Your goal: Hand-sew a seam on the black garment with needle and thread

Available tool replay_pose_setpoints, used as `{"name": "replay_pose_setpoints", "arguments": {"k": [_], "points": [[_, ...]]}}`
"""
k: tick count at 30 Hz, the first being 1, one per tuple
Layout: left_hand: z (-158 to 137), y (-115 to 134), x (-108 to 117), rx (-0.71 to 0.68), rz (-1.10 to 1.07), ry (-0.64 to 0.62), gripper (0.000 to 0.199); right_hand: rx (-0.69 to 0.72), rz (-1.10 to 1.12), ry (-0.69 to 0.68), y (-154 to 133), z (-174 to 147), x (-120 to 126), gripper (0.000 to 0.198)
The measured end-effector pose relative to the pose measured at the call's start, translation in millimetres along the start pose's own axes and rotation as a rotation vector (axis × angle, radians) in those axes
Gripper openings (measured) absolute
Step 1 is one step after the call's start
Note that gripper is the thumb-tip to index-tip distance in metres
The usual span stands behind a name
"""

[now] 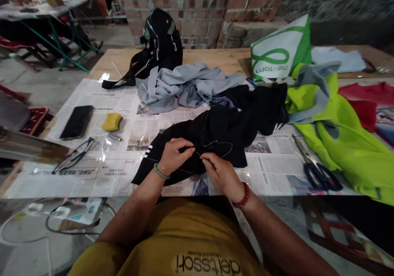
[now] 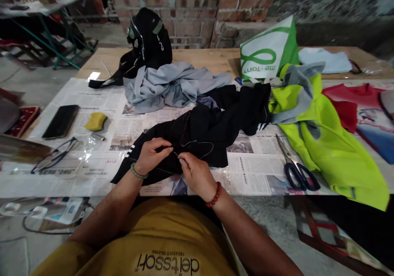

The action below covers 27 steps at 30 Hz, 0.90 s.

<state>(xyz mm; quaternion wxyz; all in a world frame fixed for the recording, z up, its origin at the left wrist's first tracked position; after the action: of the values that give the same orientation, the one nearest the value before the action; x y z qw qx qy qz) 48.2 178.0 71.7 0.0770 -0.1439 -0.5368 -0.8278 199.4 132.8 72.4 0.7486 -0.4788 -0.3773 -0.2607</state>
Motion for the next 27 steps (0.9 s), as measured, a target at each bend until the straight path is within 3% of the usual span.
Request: {"name": "replay_pose_setpoints", "arguments": {"k": [20,27], "points": [[-1.6,10.5,0.4,-0.107,-0.034,0.01,0.002,-0.091,-0.022,0.069,-1.3,4.1,-1.6,0.017],[-2.6,21.0,-3.9,-0.245,-0.001,-0.028,0.003,-0.087,-0.05,0.056,0.3,5.8,-5.0,0.018]]}}
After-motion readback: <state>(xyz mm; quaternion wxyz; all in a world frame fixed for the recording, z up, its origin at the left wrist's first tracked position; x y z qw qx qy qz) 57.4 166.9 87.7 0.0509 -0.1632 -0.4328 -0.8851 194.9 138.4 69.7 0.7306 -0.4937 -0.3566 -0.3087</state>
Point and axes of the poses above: each hand's wrist, its own z-axis towards the middle knuckle, its own x-axis out of the back of the hand, y = z × x, the point moved 6 cm from there along z, towards the middle knuckle, and after that the axes turned 13 degrees about -z, right-handed, at the moved point
